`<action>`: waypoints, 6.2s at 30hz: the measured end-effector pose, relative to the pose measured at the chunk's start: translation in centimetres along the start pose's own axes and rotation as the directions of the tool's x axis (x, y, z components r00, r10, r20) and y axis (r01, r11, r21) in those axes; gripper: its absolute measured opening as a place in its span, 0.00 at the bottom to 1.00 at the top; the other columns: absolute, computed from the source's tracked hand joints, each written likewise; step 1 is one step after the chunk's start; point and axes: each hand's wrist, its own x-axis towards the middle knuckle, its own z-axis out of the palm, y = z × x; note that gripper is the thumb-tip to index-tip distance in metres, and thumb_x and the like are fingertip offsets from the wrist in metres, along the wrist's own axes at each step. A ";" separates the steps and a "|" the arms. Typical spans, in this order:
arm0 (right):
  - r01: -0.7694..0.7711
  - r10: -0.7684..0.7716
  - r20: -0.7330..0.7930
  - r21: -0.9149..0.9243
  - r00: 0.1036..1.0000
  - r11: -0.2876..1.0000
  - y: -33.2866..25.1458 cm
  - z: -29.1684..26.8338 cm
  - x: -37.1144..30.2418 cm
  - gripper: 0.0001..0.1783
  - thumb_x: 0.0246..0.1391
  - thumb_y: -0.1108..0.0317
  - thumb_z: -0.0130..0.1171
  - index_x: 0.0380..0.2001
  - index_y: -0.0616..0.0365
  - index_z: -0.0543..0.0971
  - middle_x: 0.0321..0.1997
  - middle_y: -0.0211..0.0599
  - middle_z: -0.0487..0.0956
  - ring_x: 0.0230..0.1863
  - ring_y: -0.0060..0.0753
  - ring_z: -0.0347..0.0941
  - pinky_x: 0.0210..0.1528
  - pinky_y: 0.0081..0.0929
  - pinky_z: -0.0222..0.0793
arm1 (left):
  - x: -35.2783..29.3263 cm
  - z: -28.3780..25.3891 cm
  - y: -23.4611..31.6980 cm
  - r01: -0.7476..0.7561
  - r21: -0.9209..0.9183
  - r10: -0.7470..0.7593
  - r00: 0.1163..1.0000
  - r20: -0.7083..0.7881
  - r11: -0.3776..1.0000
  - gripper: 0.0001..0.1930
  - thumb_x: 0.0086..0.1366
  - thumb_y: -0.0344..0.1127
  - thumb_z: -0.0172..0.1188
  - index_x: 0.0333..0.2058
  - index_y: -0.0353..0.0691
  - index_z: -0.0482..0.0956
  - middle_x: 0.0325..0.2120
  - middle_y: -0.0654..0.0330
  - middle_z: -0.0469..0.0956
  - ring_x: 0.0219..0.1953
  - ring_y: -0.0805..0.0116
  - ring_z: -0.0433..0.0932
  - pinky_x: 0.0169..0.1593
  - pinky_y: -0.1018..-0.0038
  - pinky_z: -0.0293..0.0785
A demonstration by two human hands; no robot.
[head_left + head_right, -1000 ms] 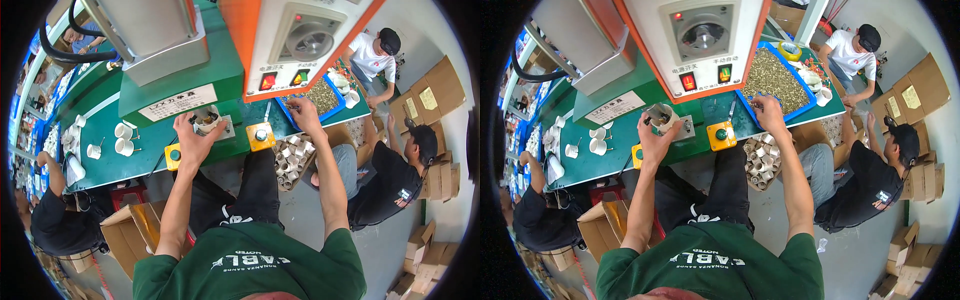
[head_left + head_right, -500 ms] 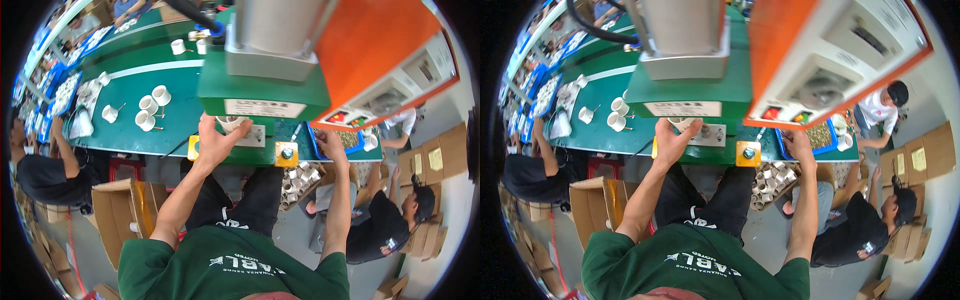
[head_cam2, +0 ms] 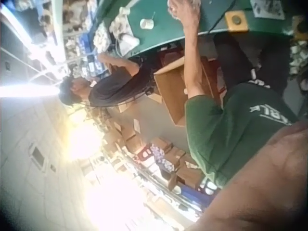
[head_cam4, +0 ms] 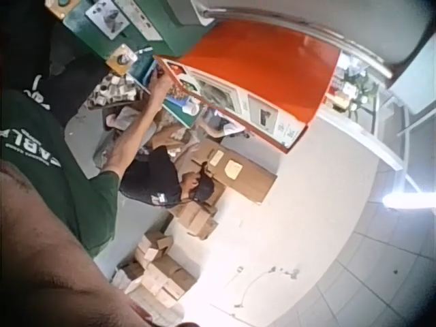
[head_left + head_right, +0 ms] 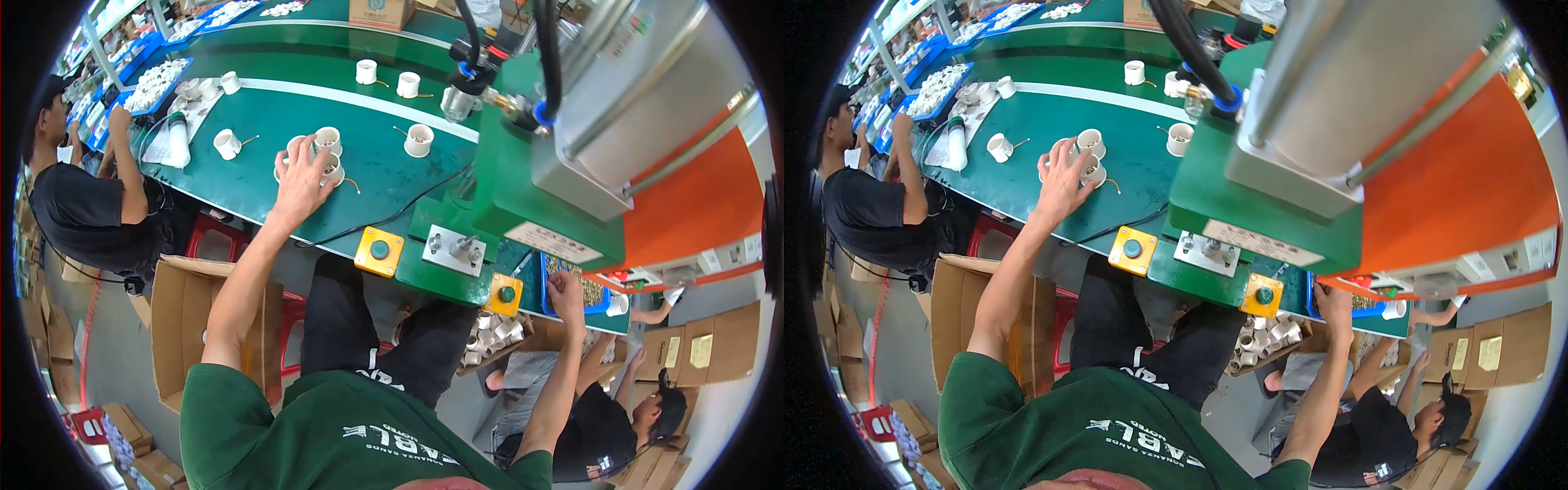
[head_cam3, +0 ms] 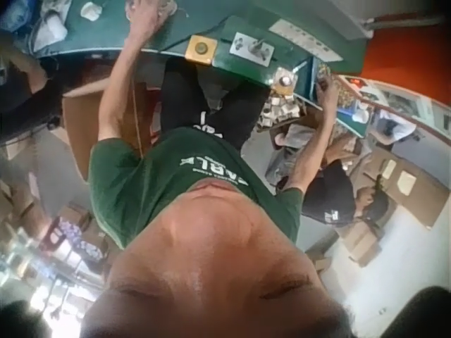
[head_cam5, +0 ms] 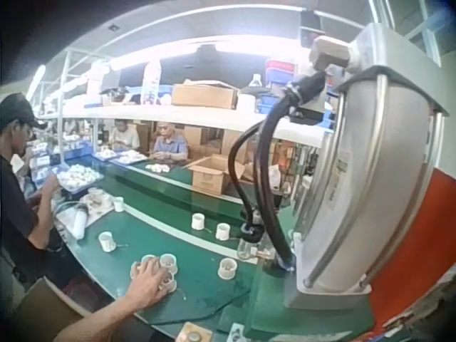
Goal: Assemble small cylindrical components by inserting pins and using a press machine.
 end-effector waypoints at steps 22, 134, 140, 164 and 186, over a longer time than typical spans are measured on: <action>-0.262 0.270 -0.031 0.160 0.962 0.952 -3.3 -2.6 -4.7 0.15 0.51 0.69 0.55 0.42 0.64 0.75 0.40 0.44 0.77 0.42 0.39 0.73 0.46 0.35 0.67 | 24.2 15.7 -6.5 0.429 0.069 -0.430 0.856 0.287 0.901 0.26 0.56 0.45 0.62 0.53 0.49 0.69 0.58 0.54 0.61 0.58 0.50 0.62 0.54 0.44 0.58; 0.301 -0.302 0.029 0.054 0.953 0.952 -13.5 -2.0 -4.4 0.13 0.44 0.80 0.58 0.37 0.64 0.79 0.30 0.44 0.76 0.32 0.44 0.72 0.35 0.34 0.69 | -8.9 0.3 10.9 -0.385 -0.515 0.151 0.886 -0.438 0.766 0.22 0.44 0.28 0.71 0.38 0.41 0.71 0.36 0.61 0.76 0.45 0.59 0.75 0.52 0.54 0.65; 0.189 -0.138 -0.256 0.186 0.957 0.964 -14.5 -1.6 -2.9 0.07 0.41 0.75 0.66 0.27 0.62 0.79 0.24 0.38 0.78 0.22 0.33 0.71 0.26 0.28 0.67 | -9.4 0.8 11.2 -0.332 -0.557 0.055 0.889 -0.454 0.761 0.26 0.43 0.26 0.71 0.42 0.42 0.69 0.43 0.55 0.72 0.45 0.54 0.72 0.48 0.58 0.67; 0.128 -0.145 0.075 0.197 0.987 0.972 -24.8 -2.4 3.1 0.18 0.51 0.57 0.58 0.38 0.61 0.77 0.30 0.39 0.78 0.30 0.37 0.74 0.36 0.32 0.69 | -10.2 0.6 11.7 -0.218 -0.606 -0.070 0.907 -0.415 0.765 0.25 0.47 0.25 0.70 0.43 0.40 0.69 0.46 0.48 0.70 0.47 0.51 0.72 0.48 0.61 0.71; 0.031 0.011 -0.143 0.284 0.990 0.958 -16.7 -1.3 -1.9 0.12 0.39 0.75 0.65 0.32 0.62 0.79 0.33 0.39 0.79 0.30 0.32 0.72 0.33 0.28 0.69 | -9.7 0.4 11.8 -0.319 -0.557 0.020 0.879 -0.476 0.767 0.23 0.46 0.24 0.70 0.40 0.42 0.71 0.38 0.59 0.77 0.43 0.57 0.74 0.48 0.59 0.66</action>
